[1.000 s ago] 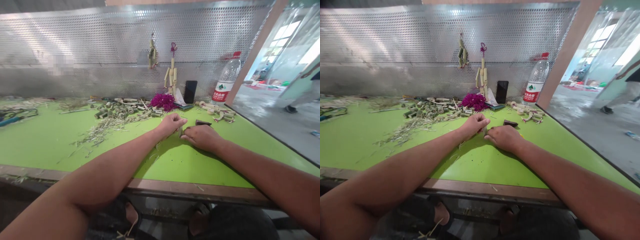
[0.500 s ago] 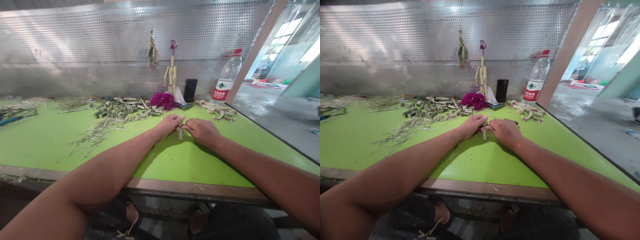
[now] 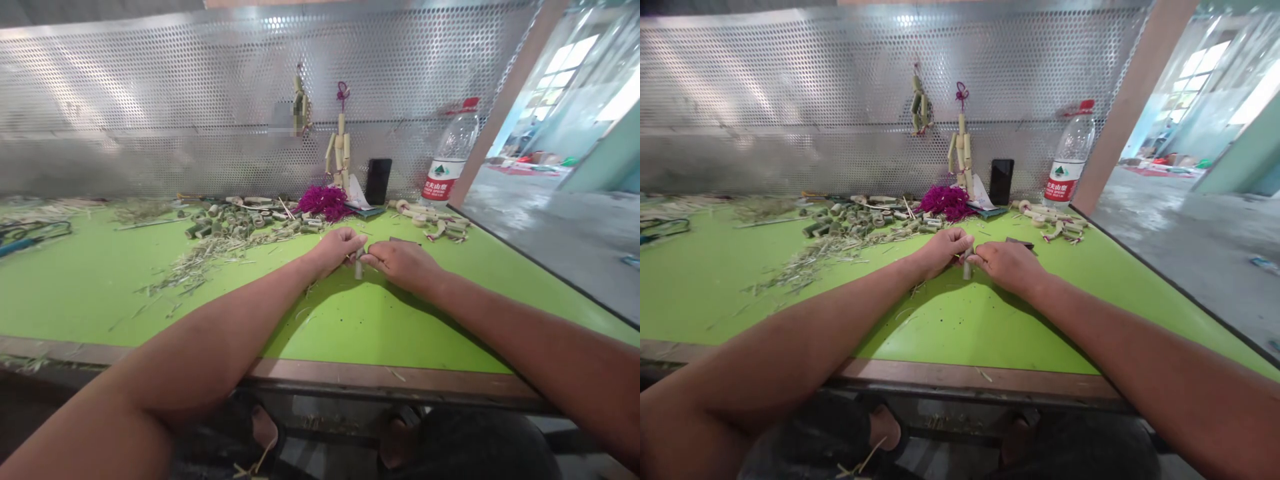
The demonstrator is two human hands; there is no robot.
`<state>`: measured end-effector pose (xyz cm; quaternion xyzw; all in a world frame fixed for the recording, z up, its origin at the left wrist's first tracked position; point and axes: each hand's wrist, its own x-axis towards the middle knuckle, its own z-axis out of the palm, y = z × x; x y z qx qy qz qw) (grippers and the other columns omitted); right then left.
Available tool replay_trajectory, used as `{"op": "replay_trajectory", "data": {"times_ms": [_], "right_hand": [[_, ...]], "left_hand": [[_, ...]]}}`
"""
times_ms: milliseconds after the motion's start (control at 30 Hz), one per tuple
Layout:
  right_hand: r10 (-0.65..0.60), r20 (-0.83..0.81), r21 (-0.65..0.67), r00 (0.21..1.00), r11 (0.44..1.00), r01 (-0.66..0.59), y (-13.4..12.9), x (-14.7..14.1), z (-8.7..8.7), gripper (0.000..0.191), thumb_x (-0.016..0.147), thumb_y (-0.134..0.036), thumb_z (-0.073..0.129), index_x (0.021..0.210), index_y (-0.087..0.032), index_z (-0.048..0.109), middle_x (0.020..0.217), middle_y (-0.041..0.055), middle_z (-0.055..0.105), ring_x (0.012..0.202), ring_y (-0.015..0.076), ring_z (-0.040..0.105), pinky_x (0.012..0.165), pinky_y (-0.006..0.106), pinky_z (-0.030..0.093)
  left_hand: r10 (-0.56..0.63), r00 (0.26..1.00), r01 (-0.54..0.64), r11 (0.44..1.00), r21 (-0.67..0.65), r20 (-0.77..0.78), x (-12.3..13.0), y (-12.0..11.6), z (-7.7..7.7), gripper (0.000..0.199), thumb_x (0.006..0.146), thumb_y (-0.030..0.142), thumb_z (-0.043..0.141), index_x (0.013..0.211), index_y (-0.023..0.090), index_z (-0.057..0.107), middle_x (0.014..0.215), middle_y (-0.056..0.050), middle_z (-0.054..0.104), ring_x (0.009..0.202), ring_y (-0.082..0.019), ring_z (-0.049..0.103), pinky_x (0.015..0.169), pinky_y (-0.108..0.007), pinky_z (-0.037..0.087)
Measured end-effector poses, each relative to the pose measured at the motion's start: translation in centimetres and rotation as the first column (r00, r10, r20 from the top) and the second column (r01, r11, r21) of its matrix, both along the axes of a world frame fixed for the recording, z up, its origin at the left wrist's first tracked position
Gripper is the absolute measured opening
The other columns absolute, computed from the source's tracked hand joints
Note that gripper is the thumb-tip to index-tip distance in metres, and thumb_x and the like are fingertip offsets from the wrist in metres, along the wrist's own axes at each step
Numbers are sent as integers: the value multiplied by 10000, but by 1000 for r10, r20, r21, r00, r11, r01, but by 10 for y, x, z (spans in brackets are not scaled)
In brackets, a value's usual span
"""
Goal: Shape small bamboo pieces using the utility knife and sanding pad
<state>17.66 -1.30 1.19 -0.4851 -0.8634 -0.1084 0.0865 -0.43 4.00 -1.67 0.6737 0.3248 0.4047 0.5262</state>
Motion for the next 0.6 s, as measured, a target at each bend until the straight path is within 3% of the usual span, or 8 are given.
{"op": "replay_trajectory", "data": {"times_ms": [233, 300, 433, 600], "right_hand": [[157, 201, -51, 967, 987, -150, -3, -3, -4, 463, 1007, -453, 352, 858, -178, 693, 826, 79, 703, 714, 188, 604, 552, 291, 233], [146, 134, -16, 980, 989, -145, -2, -1, -4, 482, 1009, -473, 337, 844, -178, 681, 809, 72, 687, 694, 178, 578, 558, 288, 228], [-13, -101, 105, 995, 994, 24, 3, 4, -4, 518, 1010, -521, 289, 827, -180, 633, 792, 64, 647, 685, 173, 519, 556, 287, 211], [-3, -126, 98, 992, 995, 15, 5, 4, -5, 489, 1012, -502, 288, 826, -191, 616, 784, 53, 622, 693, 175, 499, 561, 291, 196]], "left_hand": [[22, 1000, -22, 1000, -1, -8, -1, -5, 8, 255, 901, 339, 600, 763, 165, 476, 676, -4, 651, 496, -63, 519, 500, -191, 412], [28, 999, -27, 1000, 14, -30, -2, -6, 10, 243, 914, 321, 582, 762, 162, 478, 669, 0, 644, 492, -59, 511, 498, -188, 411], [24, 998, -21, 999, 49, -61, -2, -5, 8, 241, 918, 331, 577, 766, 164, 492, 583, 39, 564, 481, -61, 495, 499, -186, 417], [28, 998, -25, 998, 50, -55, 0, -3, 5, 249, 917, 329, 577, 753, 168, 482, 550, 53, 523, 471, -61, 484, 497, -181, 414]]}}
